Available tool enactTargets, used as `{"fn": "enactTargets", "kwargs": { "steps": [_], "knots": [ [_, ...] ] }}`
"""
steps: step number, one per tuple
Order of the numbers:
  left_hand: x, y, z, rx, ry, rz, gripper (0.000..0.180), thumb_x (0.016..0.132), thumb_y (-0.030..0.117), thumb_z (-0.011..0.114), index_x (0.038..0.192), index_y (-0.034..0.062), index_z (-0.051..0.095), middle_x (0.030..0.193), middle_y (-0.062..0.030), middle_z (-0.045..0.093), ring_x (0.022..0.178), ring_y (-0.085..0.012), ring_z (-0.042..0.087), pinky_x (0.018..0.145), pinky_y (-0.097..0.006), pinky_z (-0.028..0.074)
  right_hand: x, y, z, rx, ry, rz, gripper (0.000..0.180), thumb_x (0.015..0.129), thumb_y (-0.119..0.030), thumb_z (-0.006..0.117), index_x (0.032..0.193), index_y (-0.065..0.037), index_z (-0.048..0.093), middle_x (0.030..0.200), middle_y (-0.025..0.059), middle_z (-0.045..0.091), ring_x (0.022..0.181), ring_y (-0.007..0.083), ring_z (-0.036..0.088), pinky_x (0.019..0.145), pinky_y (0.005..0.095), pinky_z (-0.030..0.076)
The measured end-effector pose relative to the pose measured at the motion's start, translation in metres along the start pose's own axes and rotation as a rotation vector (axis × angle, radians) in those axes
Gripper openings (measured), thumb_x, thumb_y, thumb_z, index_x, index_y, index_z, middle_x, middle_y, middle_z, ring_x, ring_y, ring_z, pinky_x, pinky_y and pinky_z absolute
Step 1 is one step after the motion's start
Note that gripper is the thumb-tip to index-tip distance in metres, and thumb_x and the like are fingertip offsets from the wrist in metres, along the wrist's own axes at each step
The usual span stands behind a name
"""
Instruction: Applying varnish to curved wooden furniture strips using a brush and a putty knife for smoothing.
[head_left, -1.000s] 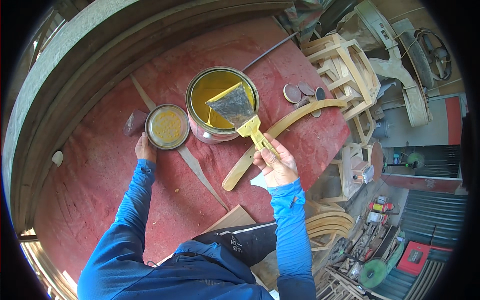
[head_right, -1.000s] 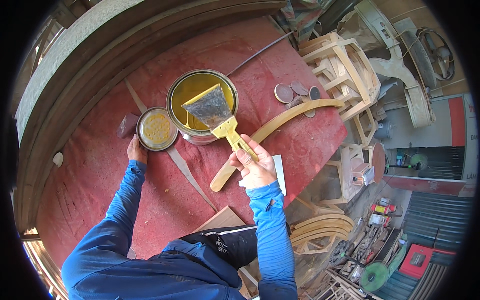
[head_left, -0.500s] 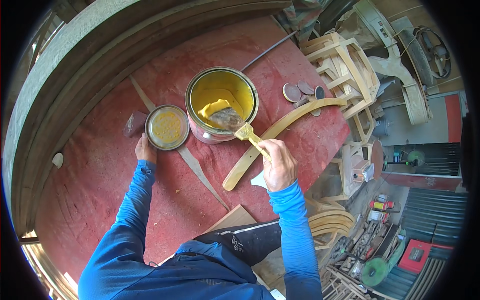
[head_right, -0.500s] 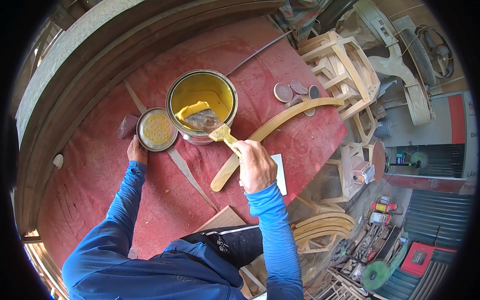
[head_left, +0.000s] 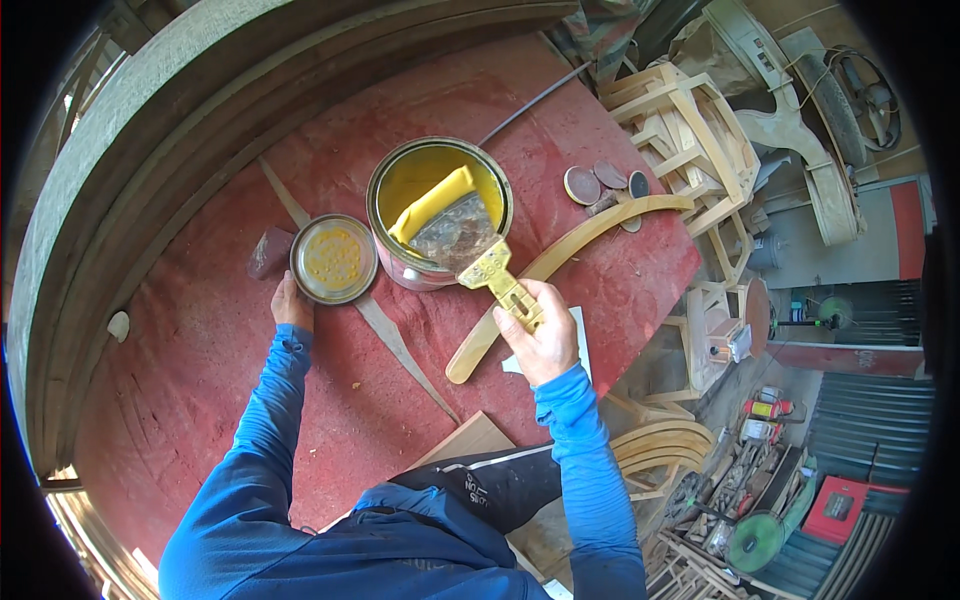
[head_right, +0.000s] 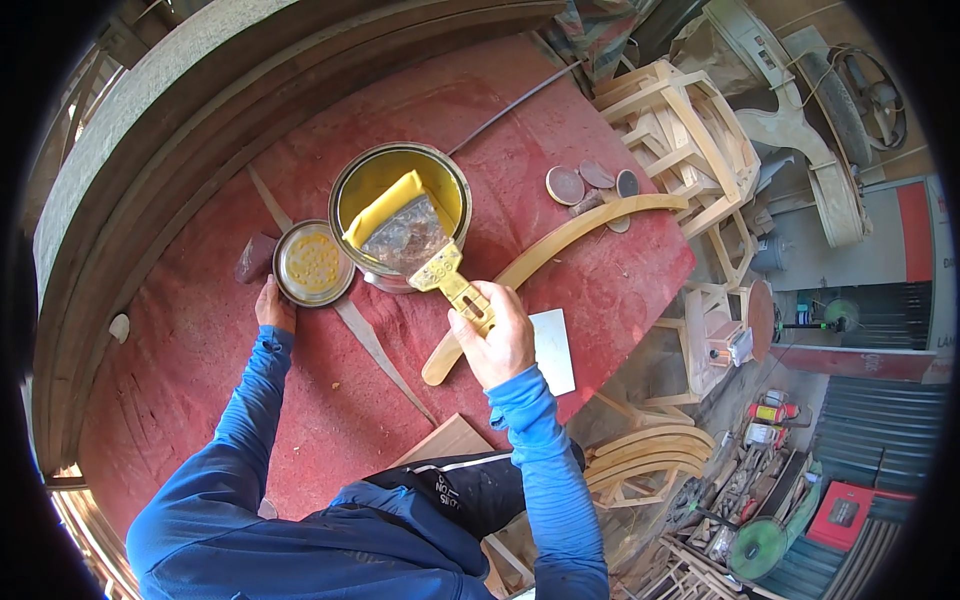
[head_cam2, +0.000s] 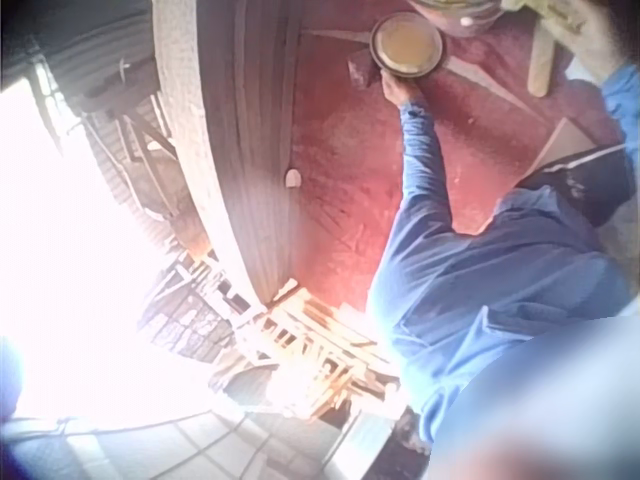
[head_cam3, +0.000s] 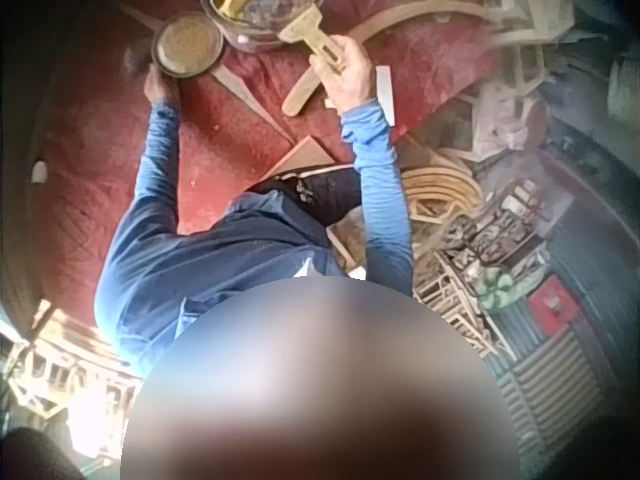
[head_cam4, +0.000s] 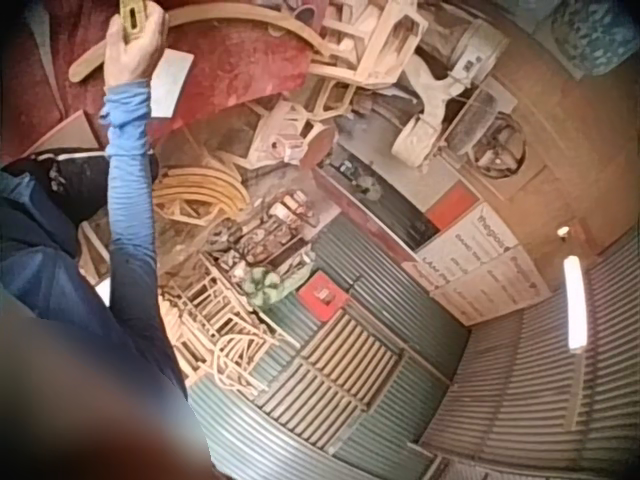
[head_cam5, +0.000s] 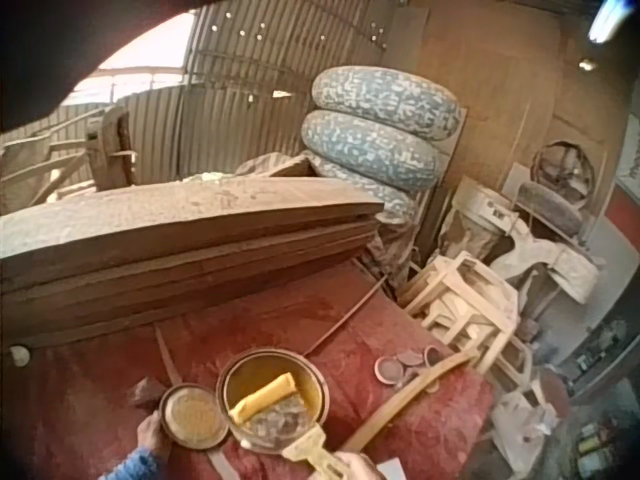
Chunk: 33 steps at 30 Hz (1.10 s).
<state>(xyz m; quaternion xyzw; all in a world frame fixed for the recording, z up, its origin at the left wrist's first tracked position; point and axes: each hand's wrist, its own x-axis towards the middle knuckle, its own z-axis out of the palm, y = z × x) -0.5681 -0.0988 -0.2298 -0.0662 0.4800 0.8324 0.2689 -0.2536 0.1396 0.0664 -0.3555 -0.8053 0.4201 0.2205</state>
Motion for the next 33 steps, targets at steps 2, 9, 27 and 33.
{"fn": "enactTargets", "kwargs": {
  "steps": [2, 9, 27, 33],
  "knots": [
    [-0.001, 0.000, 0.001, -0.022, -0.013, 0.009, 0.034, 0.106, 0.031, 0.057, 0.120, 0.0015, 0.063, 0.117, -0.0072, 0.071, 0.106, -0.0213, 0.069, 0.094, -0.039, 0.057, 0.004, -0.013, -0.006, 0.053, 0.037, 0.045, 0.034, 0.088, -0.019, 0.080, 0.112, -0.001, 0.063, 0.093, 0.0134, 0.072, 0.081, 0.0251, 0.071, 0.074, 0.0370, 0.056],
    [-0.003, 0.002, 0.004, -0.013, 0.006, 0.000, 0.033, 0.106, 0.031, 0.057, 0.119, 0.0015, 0.063, 0.119, -0.0079, 0.070, 0.107, -0.0216, 0.069, 0.094, -0.039, 0.057, 0.017, -0.033, -0.021, -0.149, 0.101, -0.149, 0.027, 0.093, -0.012, 0.073, 0.118, -0.005, 0.067, 0.093, 0.0162, 0.072, 0.087, 0.0301, 0.074, 0.073, 0.0379, 0.057],
    [0.004, 0.007, -0.002, -0.020, -0.033, -0.010, 0.028, 0.107, 0.027, 0.056, 0.119, 0.0033, 0.064, 0.117, -0.0072, 0.070, 0.108, -0.0202, 0.068, 0.094, -0.037, 0.056, -0.092, 0.001, -0.078, 0.345, 0.282, 0.165, 0.038, 0.103, -0.015, 0.063, 0.138, 0.001, 0.059, 0.095, 0.0043, 0.068, 0.069, 0.0043, 0.052, 0.060, 0.0204, 0.044],
    [0.015, 0.005, -0.012, -0.018, -0.026, -0.024, 0.034, 0.107, 0.025, 0.055, 0.131, 0.0009, 0.060, 0.129, -0.0090, 0.066, 0.120, -0.0238, 0.063, 0.104, -0.042, 0.051, -0.187, 0.082, -0.106, 0.182, 0.401, 0.359, 0.040, 0.104, -0.018, 0.061, 0.139, 0.000, 0.057, 0.091, 0.0038, 0.066, 0.063, 0.0041, 0.048, 0.056, 0.0199, 0.041]
  ]
}}
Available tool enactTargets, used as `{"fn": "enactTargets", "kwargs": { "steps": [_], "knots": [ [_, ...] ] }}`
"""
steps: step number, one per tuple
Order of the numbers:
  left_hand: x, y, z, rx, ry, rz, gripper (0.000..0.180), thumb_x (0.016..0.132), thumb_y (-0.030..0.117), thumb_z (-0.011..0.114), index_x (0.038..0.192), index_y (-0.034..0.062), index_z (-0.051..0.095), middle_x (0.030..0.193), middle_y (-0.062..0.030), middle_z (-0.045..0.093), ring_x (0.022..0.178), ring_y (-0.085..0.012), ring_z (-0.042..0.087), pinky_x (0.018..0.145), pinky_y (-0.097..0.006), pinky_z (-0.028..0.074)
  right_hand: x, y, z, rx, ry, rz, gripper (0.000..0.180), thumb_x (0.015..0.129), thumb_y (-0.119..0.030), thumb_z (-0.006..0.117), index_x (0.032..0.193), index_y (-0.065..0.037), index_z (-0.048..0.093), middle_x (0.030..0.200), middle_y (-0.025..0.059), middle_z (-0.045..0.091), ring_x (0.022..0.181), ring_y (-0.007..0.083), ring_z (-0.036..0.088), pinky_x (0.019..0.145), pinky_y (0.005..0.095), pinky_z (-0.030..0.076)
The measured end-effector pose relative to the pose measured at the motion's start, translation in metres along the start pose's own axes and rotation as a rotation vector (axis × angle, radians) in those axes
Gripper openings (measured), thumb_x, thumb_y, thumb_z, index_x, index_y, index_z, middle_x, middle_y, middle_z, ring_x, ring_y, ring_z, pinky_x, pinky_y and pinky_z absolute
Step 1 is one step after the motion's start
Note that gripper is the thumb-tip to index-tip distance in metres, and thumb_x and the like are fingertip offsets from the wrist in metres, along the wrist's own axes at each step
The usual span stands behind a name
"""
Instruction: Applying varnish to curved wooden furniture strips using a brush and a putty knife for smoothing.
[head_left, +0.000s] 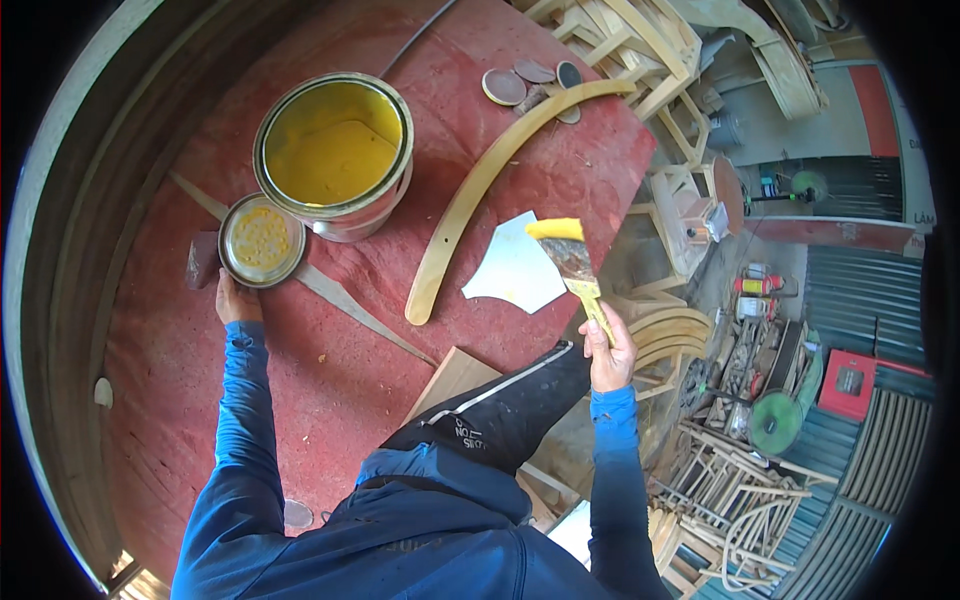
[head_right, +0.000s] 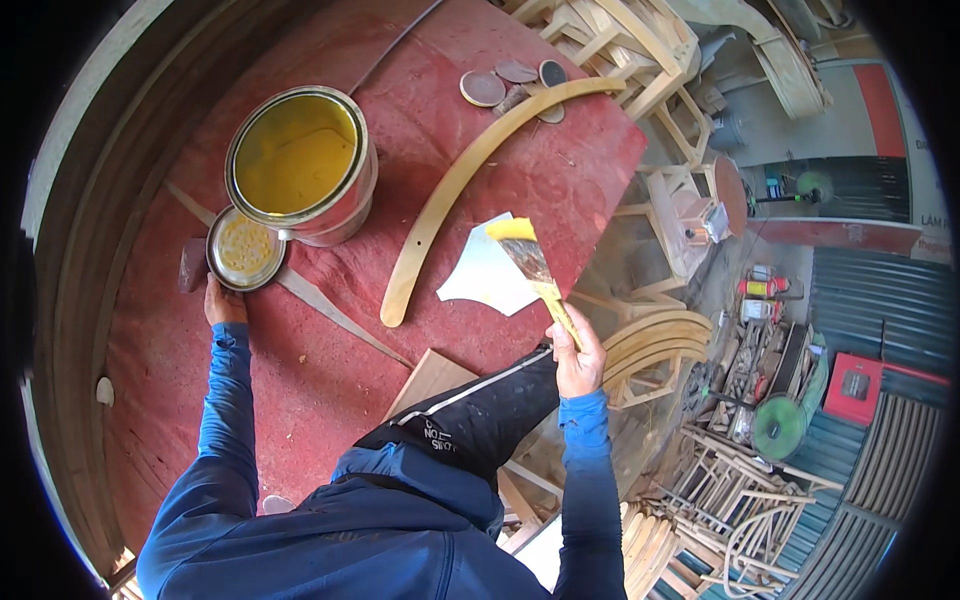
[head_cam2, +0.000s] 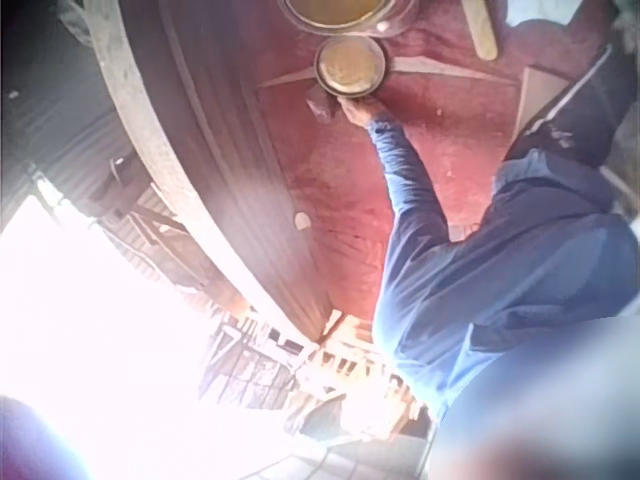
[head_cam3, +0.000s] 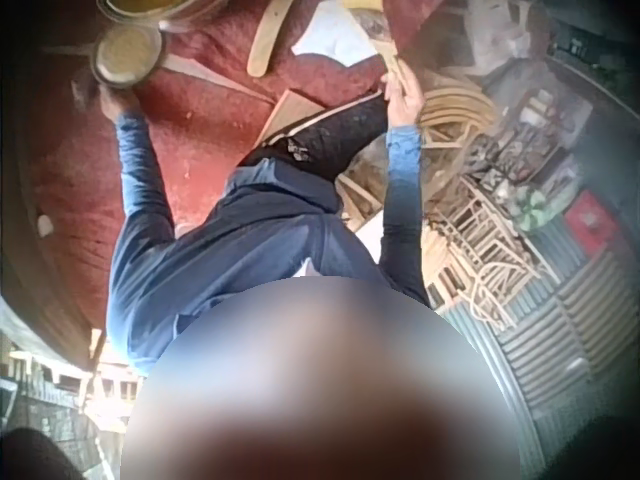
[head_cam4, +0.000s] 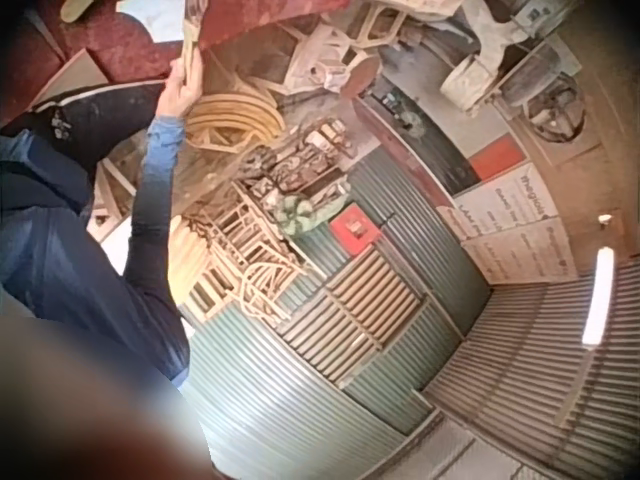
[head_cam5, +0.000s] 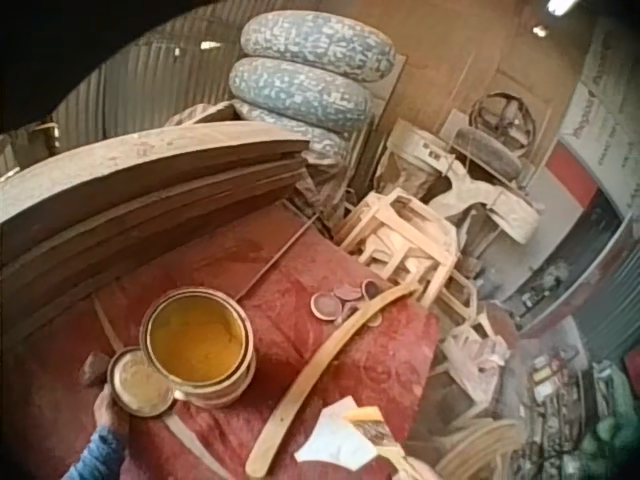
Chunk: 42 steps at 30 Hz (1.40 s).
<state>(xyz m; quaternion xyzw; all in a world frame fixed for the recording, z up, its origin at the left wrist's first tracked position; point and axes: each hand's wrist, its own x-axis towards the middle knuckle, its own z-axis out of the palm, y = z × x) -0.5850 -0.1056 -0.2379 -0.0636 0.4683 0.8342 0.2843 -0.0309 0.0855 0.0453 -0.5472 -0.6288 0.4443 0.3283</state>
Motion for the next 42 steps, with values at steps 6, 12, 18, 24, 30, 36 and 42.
{"fn": "enactTargets", "kwargs": {
  "steps": [6, 12, 18, 24, 30, 36, 42],
  "knots": [
    [0.000, 0.002, 0.007, 0.012, 0.062, -0.046, 0.033, 0.106, 0.024, 0.055, 0.132, 0.0030, 0.061, 0.128, -0.0080, 0.068, 0.117, -0.0224, 0.064, 0.101, -0.040, 0.053, -0.014, 0.091, -0.024, -0.168, 0.011, 0.001, 0.037, 0.104, -0.020, 0.061, 0.134, 0.001, 0.063, 0.111, 0.0107, 0.069, 0.097, 0.0180, 0.064, 0.089, 0.0314, 0.051],
    [0.005, 0.002, 0.003, 0.019, 0.038, -0.027, 0.033, 0.106, 0.024, 0.055, 0.131, 0.0039, 0.062, 0.126, -0.0069, 0.069, 0.113, -0.0207, 0.065, 0.096, -0.037, 0.054, 0.002, 0.105, -0.030, -0.432, -0.076, -0.188, 0.034, 0.105, -0.025, 0.058, 0.133, -0.007, 0.065, 0.104, 0.0154, 0.065, 0.095, 0.0295, 0.064, 0.086, 0.0361, 0.050],
    [0.015, 0.006, -0.007, 0.074, 0.088, -0.017, 0.038, 0.107, 0.026, 0.054, 0.136, 0.0029, 0.057, 0.132, -0.0088, 0.064, 0.120, -0.0240, 0.061, 0.100, -0.042, 0.052, 0.008, 0.124, -0.031, -0.495, -0.143, -0.239, 0.036, 0.104, -0.024, 0.057, 0.135, -0.007, 0.063, 0.105, 0.0160, 0.063, 0.096, 0.0332, 0.062, 0.086, 0.0393, 0.050],
    [0.016, 0.000, -0.005, 0.063, 0.078, 0.006, 0.039, 0.106, 0.027, 0.056, 0.137, 0.0038, 0.057, 0.134, -0.0085, 0.061, 0.120, -0.0248, 0.060, 0.102, -0.042, 0.050, 0.011, 0.152, -0.042, -0.566, -0.154, -0.260, 0.040, 0.100, -0.020, 0.062, 0.138, -0.009, 0.062, 0.107, 0.0167, 0.062, 0.100, 0.0351, 0.061, 0.089, 0.0421, 0.049],
    [0.015, 0.003, -0.007, 0.089, 0.091, 0.012, 0.031, 0.106, 0.028, 0.056, 0.128, 0.0082, 0.063, 0.119, -0.0027, 0.071, 0.104, -0.0170, 0.067, 0.088, -0.034, 0.053, 0.021, 0.172, -0.043, -0.583, -0.189, -0.220, 0.045, 0.094, -0.016, 0.068, 0.139, -0.009, 0.062, 0.107, 0.0167, 0.061, 0.099, 0.0360, 0.060, 0.090, 0.0433, 0.048],
    [0.014, 0.000, -0.003, 0.109, 0.093, 0.023, 0.026, 0.106, 0.029, 0.056, 0.121, 0.0108, 0.066, 0.110, 0.0006, 0.072, 0.094, -0.0139, 0.066, 0.079, -0.031, 0.051, 0.030, 0.177, -0.049, -0.645, -0.191, -0.232, 0.046, 0.093, -0.016, 0.069, 0.139, -0.011, 0.062, 0.103, 0.0170, 0.059, 0.098, 0.0368, 0.060, 0.088, 0.0444, 0.048],
    [0.017, -0.004, 0.002, 0.090, 0.115, -0.008, 0.030, 0.106, 0.027, 0.057, 0.124, 0.0050, 0.064, 0.112, -0.0051, 0.069, 0.101, -0.0193, 0.066, 0.088, -0.036, 0.054, 0.027, 0.179, -0.056, -0.802, -0.179, -0.197, 0.051, 0.091, -0.022, 0.071, 0.140, -0.014, 0.061, 0.099, 0.0165, 0.058, 0.096, 0.0375, 0.061, 0.083, 0.0472, 0.051]
  ]
}}
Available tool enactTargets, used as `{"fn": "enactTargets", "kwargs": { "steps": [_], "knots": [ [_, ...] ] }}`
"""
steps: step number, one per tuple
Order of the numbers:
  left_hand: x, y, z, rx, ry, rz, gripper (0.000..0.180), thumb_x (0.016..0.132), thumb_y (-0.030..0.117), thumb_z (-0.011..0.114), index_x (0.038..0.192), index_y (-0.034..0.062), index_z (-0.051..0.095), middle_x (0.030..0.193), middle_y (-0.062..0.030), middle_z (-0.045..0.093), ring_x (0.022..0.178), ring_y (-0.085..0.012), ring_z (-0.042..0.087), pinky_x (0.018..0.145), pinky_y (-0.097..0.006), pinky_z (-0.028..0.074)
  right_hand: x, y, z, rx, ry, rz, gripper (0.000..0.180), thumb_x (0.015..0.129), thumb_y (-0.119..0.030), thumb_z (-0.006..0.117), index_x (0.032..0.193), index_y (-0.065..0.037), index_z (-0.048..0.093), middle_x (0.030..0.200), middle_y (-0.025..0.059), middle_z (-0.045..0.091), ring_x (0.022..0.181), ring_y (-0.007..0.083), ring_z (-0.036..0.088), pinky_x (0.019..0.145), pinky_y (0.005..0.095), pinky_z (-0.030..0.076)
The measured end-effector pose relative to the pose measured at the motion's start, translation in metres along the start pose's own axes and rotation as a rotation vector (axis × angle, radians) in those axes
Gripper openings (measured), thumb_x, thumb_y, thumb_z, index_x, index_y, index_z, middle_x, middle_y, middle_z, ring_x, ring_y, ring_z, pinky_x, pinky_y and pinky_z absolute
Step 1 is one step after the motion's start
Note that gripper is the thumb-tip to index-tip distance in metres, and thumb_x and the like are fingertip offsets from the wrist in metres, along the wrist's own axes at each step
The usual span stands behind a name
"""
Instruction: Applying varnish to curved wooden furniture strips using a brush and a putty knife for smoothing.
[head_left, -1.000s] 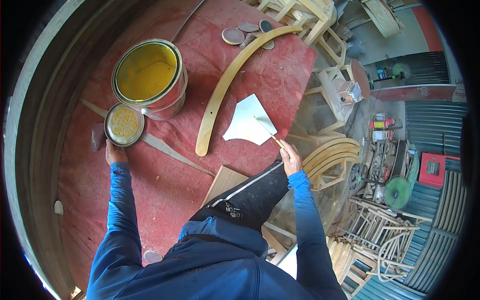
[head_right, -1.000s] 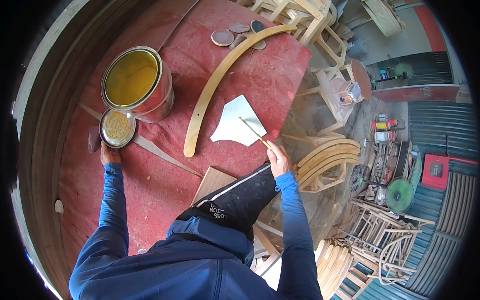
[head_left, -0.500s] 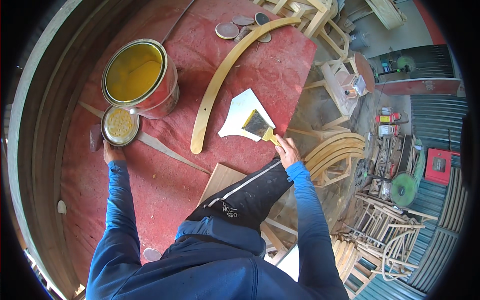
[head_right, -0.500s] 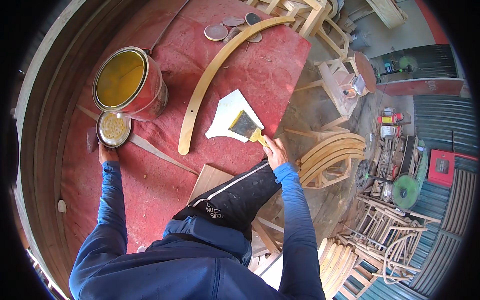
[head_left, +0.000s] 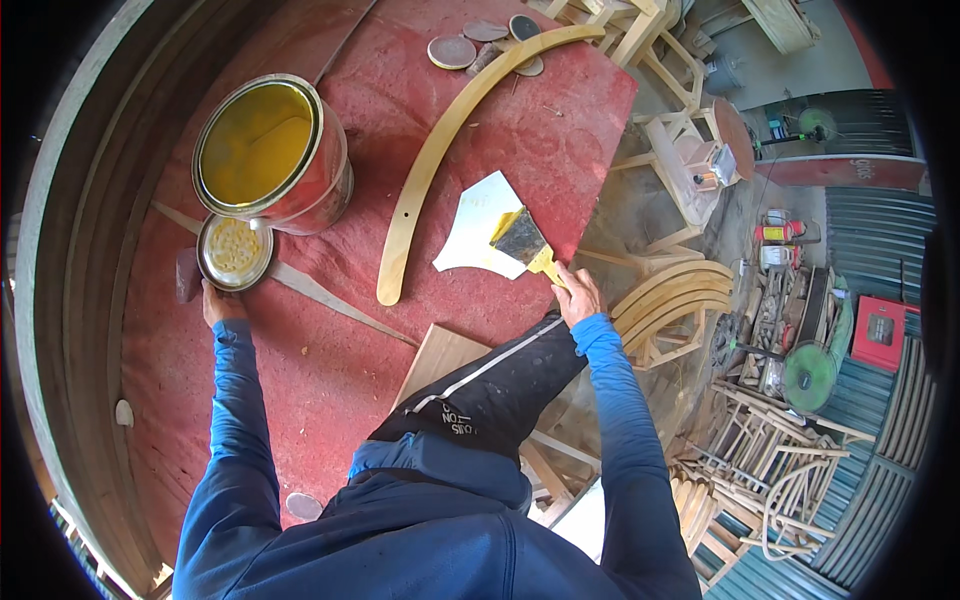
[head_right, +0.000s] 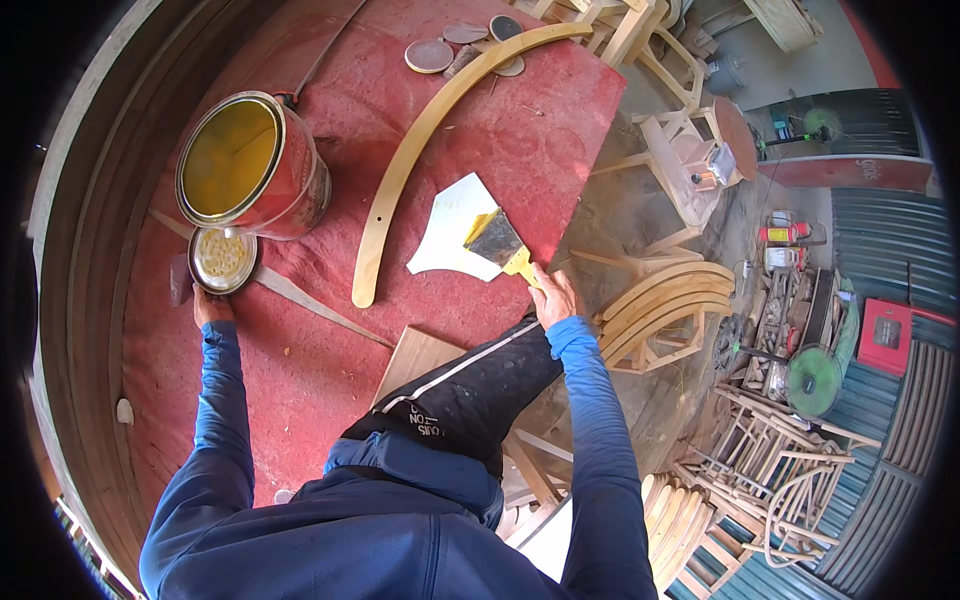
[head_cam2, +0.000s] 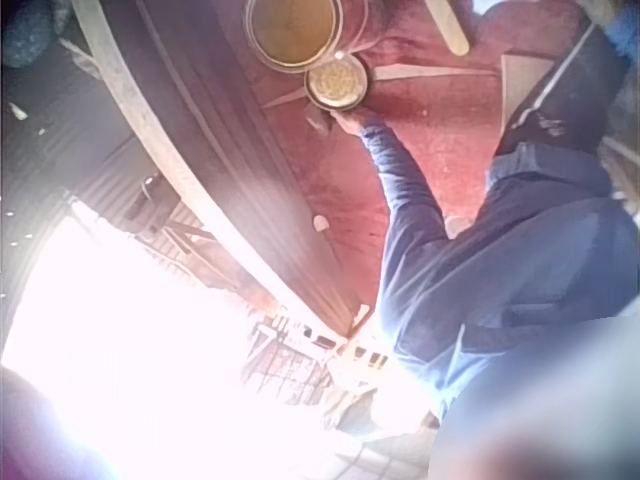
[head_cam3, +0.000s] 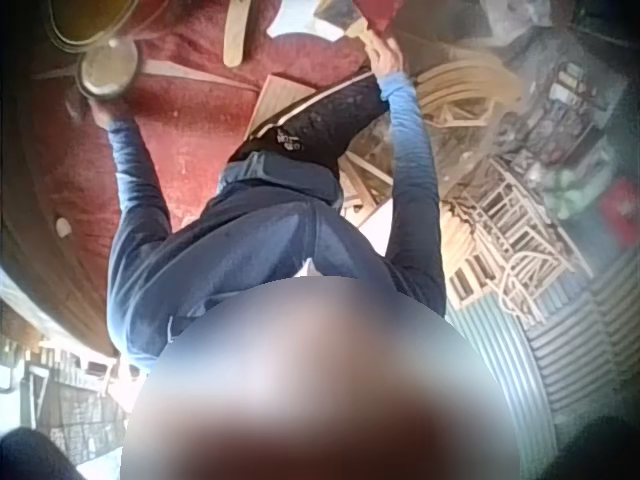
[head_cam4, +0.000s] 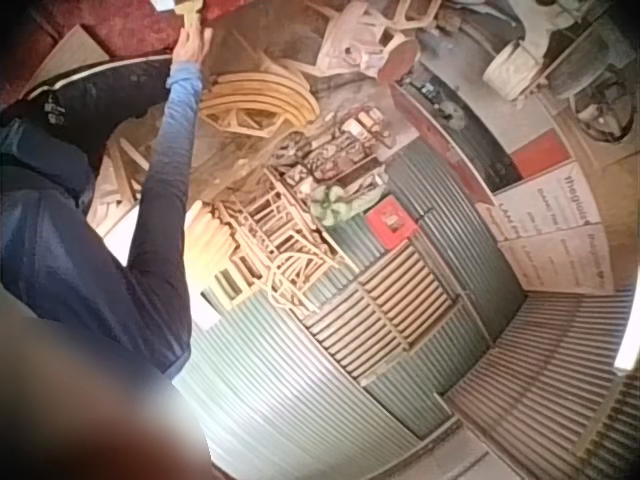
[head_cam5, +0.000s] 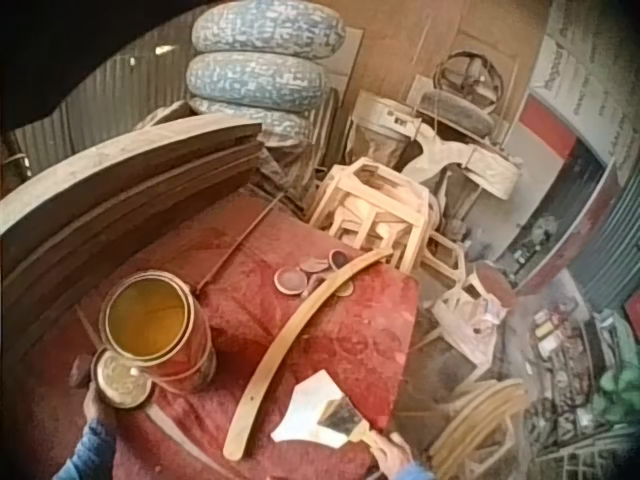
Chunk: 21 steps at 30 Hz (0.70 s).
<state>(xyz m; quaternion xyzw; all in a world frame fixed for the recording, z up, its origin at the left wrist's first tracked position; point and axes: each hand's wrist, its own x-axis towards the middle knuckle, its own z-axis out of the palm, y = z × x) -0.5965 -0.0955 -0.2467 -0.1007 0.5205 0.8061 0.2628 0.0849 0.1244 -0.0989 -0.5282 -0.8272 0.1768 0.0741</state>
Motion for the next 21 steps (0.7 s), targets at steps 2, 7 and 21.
{"fn": "enactTargets", "kwargs": {
  "steps": [2, 7, 21],
  "knots": [
    [0.003, 0.001, -0.006, 0.001, -0.014, 0.009, 0.030, 0.106, 0.027, 0.056, 0.124, 0.0049, 0.064, 0.112, -0.0052, 0.069, 0.101, -0.0194, 0.066, 0.088, -0.036, 0.054, -0.002, -0.004, -0.002, -0.035, -0.020, 0.020, 0.051, 0.090, -0.023, 0.072, 0.140, -0.015, 0.061, 0.099, 0.0169, 0.059, 0.096, 0.0377, 0.061, 0.082, 0.0476, 0.051],
    [0.010, 0.005, -0.020, -0.021, -0.086, 0.022, 0.031, 0.106, 0.028, 0.056, 0.125, 0.0050, 0.064, 0.113, -0.0055, 0.069, 0.102, -0.0196, 0.065, 0.089, -0.037, 0.054, -0.013, -0.016, -0.012, -0.120, -0.078, 0.061, 0.051, 0.090, -0.026, 0.072, 0.139, -0.017, 0.061, 0.099, 0.0182, 0.059, 0.094, 0.0383, 0.063, 0.080, 0.0480, 0.053],
    [0.001, 0.013, 0.005, -0.104, -0.109, -0.177, 0.044, 0.104, 0.030, 0.059, 0.139, 0.0031, 0.055, 0.138, -0.0072, 0.060, 0.128, -0.0248, 0.056, 0.110, -0.042, 0.044, -0.049, -0.074, -0.062, 0.227, 0.394, -0.034, 0.036, 0.102, -0.027, 0.063, 0.128, -0.003, 0.066, 0.085, 0.0143, 0.068, 0.065, 0.0269, 0.061, 0.062, 0.0386, 0.051]
  ]
}}
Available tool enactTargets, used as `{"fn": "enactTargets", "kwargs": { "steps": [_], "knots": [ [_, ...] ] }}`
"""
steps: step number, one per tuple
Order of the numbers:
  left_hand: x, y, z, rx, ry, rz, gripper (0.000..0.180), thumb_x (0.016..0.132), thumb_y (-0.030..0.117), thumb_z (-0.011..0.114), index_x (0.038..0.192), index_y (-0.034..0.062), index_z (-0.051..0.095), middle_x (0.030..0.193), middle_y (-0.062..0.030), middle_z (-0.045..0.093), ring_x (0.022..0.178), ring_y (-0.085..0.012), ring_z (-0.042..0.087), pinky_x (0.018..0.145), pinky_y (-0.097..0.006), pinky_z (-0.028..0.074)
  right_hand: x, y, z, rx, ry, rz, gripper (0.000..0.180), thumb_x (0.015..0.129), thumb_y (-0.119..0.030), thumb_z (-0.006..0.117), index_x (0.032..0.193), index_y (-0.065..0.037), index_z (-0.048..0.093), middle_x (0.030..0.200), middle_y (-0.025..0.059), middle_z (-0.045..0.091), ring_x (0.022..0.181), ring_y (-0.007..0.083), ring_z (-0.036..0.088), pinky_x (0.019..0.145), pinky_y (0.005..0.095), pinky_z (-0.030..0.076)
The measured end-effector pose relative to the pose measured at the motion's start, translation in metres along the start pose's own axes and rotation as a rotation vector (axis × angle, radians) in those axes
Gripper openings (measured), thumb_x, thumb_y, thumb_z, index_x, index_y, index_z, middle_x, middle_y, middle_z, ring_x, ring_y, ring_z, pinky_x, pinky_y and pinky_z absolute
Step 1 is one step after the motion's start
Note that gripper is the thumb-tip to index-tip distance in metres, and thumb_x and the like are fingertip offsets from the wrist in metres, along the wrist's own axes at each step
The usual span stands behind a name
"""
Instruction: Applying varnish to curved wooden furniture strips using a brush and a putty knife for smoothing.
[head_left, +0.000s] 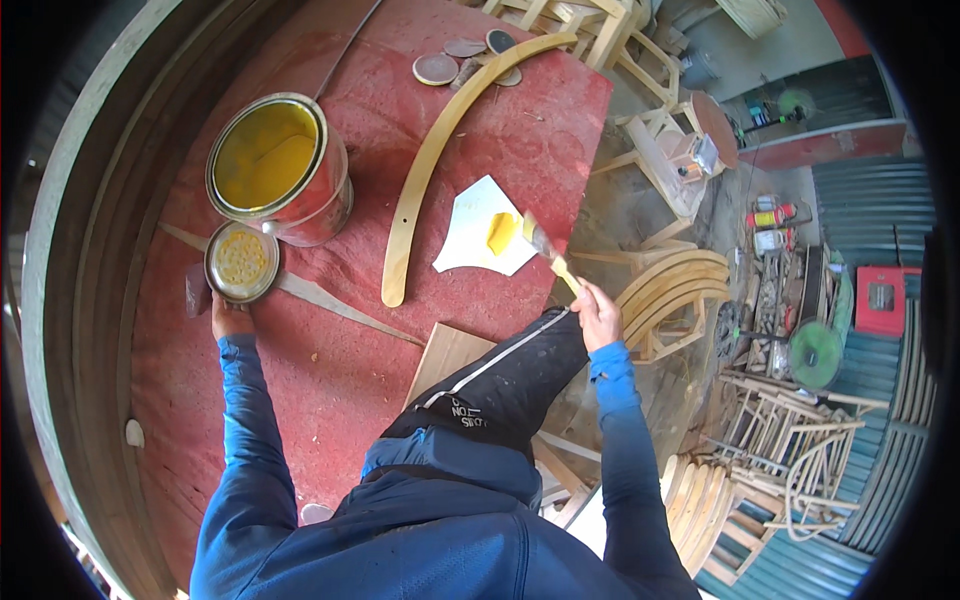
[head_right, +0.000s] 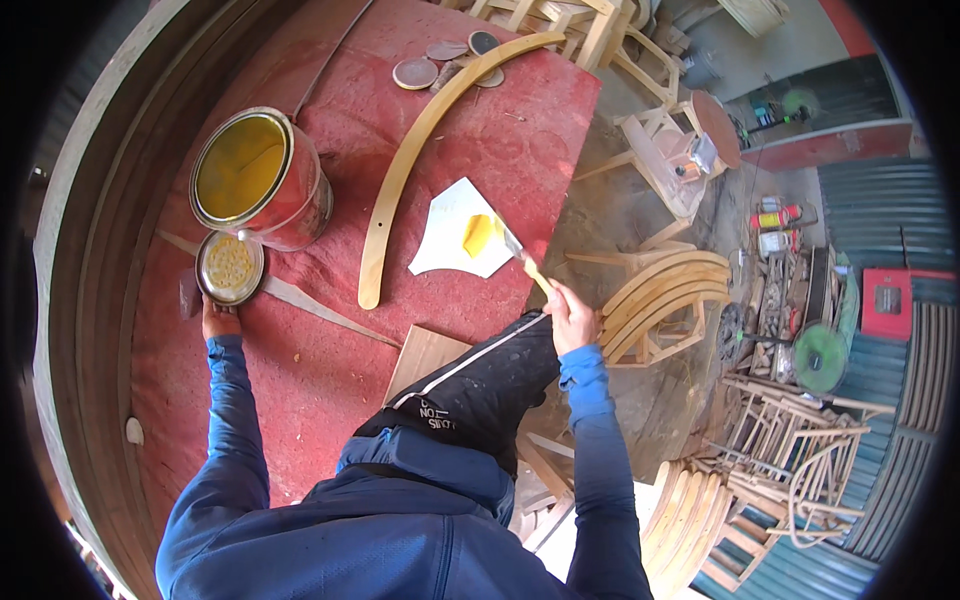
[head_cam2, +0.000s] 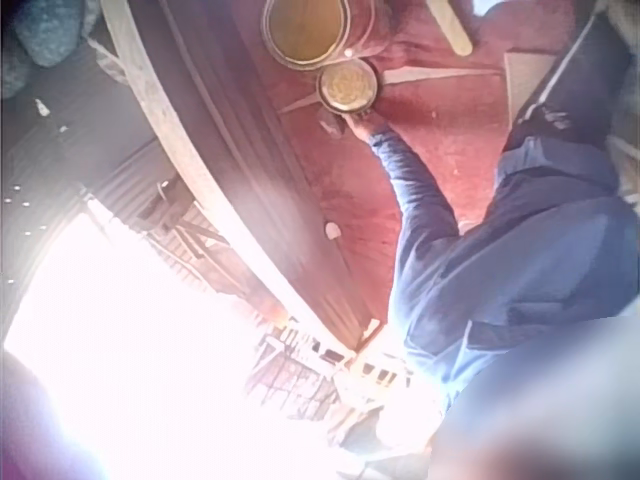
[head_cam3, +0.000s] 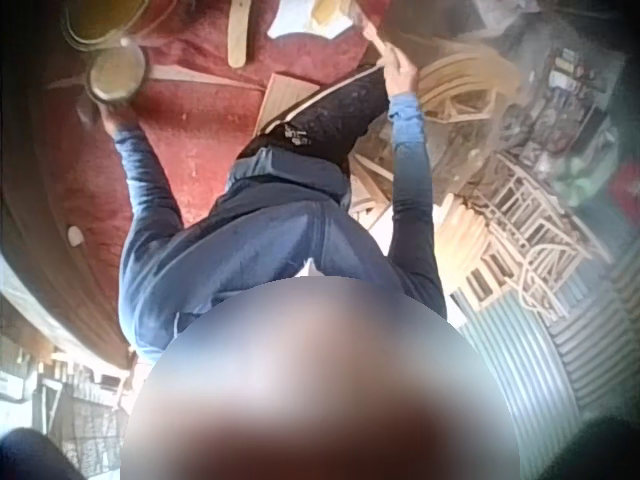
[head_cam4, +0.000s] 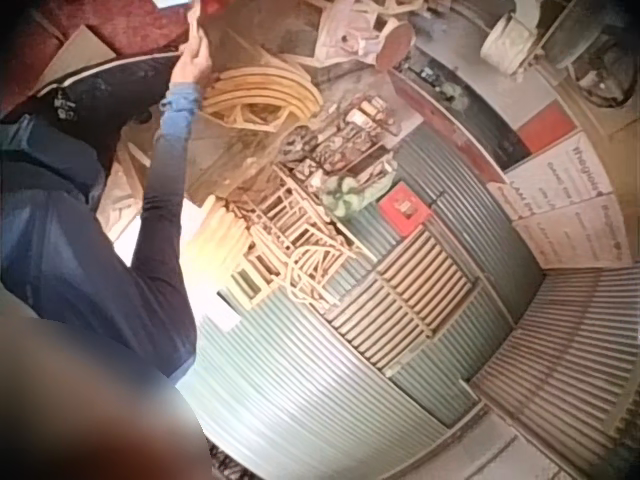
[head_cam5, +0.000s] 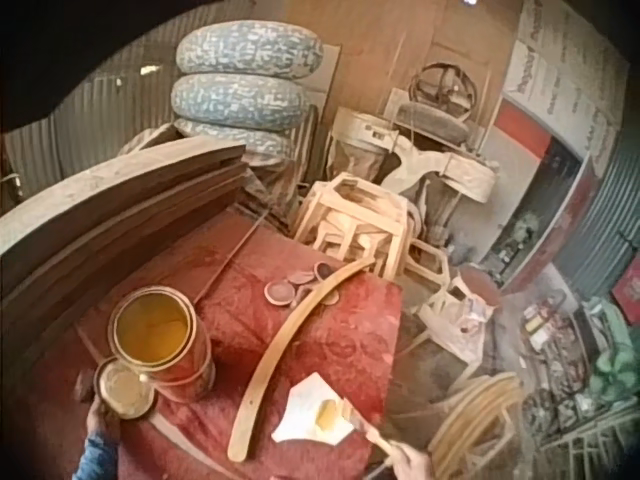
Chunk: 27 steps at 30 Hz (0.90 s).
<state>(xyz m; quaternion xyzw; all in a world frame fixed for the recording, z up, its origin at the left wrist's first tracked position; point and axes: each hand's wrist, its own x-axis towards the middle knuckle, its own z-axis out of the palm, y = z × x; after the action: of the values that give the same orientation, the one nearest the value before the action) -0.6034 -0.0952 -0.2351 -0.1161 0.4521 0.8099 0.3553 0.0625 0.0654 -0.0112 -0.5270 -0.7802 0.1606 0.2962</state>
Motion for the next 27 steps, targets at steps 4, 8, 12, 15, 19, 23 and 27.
{"fn": "enactTargets", "kwargs": {
  "steps": [4, 8, 12, 15, 19, 23, 27],
  "knots": [
    [-0.013, 0.035, -0.001, -0.048, -0.062, 0.026, 0.046, 0.103, 0.030, 0.059, 0.139, 0.0016, 0.055, 0.142, -0.0134, 0.058, 0.133, -0.0291, 0.053, 0.112, -0.049, 0.043, -0.003, -0.023, 0.022, 1.083, 0.023, 0.970, 0.032, 0.106, -0.033, 0.058, 0.116, -0.004, 0.063, 0.071, 0.0093, 0.062, 0.044, 0.0088, 0.045, 0.039, 0.0245, 0.033],
    [-0.047, 0.094, 0.030, 0.194, -0.050, 0.411, 0.044, 0.105, 0.031, 0.058, 0.137, 0.0002, 0.055, 0.134, -0.0167, 0.063, 0.123, -0.0303, 0.061, 0.105, -0.046, 0.051, -0.019, -0.031, 0.043, 1.194, 0.066, 1.030, 0.028, 0.104, -0.029, 0.061, 0.116, -0.004, 0.063, 0.073, 0.0074, 0.061, 0.046, 0.0079, 0.045, 0.040, 0.0236, 0.034],
    [-0.099, 0.142, 0.127, 0.403, 0.097, 0.940, 0.031, 0.103, 0.018, 0.064, 0.127, -0.0006, 0.064, 0.113, -0.0176, 0.071, 0.104, -0.0258, 0.067, 0.088, -0.041, 0.059, -0.033, -0.026, 0.047, 1.256, 0.142, 0.899, 0.024, 0.103, -0.025, 0.064, 0.116, -0.005, 0.062, 0.075, 0.0048, 0.060, 0.047, 0.0066, 0.045, 0.041, 0.0225, 0.034],
    [-0.143, 0.145, 0.202, 1.171, 0.016, 1.558, 0.024, 0.100, 0.009, 0.063, 0.121, -0.0013, 0.070, 0.112, -0.0115, 0.074, 0.103, -0.0202, 0.069, 0.094, -0.033, 0.055, -0.036, -0.025, 0.050, 1.165, 0.198, 0.897, 0.028, 0.101, -0.026, 0.068, 0.118, -0.005, 0.063, 0.073, 0.0018, 0.059, 0.047, 0.0051, 0.044, 0.041, 0.0224, 0.033],
    [-0.176, 0.130, 0.281, 1.221, -0.512, 1.763, 0.025, 0.089, -0.004, 0.069, 0.113, -0.0012, 0.072, 0.117, -0.0173, 0.073, 0.120, -0.0317, 0.067, 0.101, -0.040, 0.054, -0.031, -0.036, 0.059, 1.131, 0.188, 0.903, 0.033, 0.099, -0.026, 0.071, 0.123, -0.004, 0.065, 0.072, 0.0012, 0.059, 0.048, 0.0050, 0.044, 0.041, 0.0216, 0.034],
    [-0.170, 0.095, 0.303, 1.504, -0.775, 1.724, 0.027, 0.085, 0.002, 0.073, 0.112, 0.0057, 0.074, 0.117, -0.0088, 0.074, 0.123, -0.0293, 0.065, 0.108, -0.047, 0.048, -0.040, -0.034, 0.056, 1.091, 0.209, 0.861, 0.034, 0.098, -0.025, 0.071, 0.125, -0.004, 0.066, 0.073, 0.0013, 0.059, 0.048, 0.0048, 0.044, 0.041, 0.0215, 0.034],
    [-0.164, 0.078, 0.285, 1.536, -0.853, 1.626, 0.023, 0.091, 0.008, 0.069, 0.113, 0.0075, 0.074, 0.120, -0.0082, 0.073, 0.124, -0.0294, 0.064, 0.107, -0.047, 0.047, -0.050, -0.034, 0.051, 1.092, 0.266, 0.801, 0.032, 0.099, -0.023, 0.070, 0.124, -0.004, 0.066, 0.073, 0.0013, 0.060, 0.050, 0.0048, 0.045, 0.042, 0.0215, 0.035]
  ]
}}
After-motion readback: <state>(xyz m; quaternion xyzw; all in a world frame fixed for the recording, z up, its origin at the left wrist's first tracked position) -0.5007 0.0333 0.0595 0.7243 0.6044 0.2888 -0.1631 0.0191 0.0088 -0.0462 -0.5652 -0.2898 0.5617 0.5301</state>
